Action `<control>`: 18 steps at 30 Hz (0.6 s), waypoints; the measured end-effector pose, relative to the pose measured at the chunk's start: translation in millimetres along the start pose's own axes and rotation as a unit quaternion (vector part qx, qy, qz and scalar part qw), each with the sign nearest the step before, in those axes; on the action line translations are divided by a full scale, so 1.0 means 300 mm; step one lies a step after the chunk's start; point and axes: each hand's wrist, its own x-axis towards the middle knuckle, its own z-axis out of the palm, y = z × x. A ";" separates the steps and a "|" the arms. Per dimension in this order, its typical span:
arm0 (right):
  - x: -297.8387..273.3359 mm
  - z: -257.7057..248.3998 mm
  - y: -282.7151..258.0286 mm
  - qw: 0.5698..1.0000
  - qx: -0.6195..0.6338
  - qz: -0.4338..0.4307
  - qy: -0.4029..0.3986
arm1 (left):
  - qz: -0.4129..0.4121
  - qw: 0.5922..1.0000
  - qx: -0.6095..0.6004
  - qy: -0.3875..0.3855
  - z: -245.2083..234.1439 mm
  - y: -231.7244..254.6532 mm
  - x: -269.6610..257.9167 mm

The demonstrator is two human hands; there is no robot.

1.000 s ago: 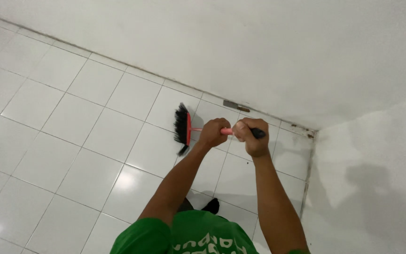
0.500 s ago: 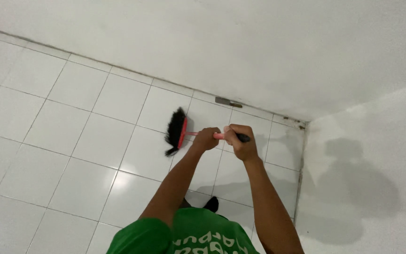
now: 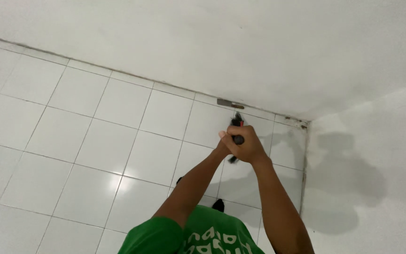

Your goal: Sweeping the white tiled floor using a long-handled broom.

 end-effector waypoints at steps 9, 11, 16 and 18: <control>0.164 -0.004 -0.082 0.966 0.198 -0.102 0.132 | -0.124 0.967 0.224 -0.019 -0.279 0.479 0.135; 0.188 0.049 -0.031 0.960 0.227 -0.091 0.137 | -0.093 0.967 0.236 -0.006 -0.372 0.454 0.125; 0.292 0.175 0.056 0.939 0.292 -0.105 0.148 | -0.021 0.940 0.338 0.049 -0.579 0.333 0.125; 0.326 0.222 0.085 0.948 0.274 -0.070 0.145 | -0.055 0.904 0.408 0.117 -0.633 0.309 0.119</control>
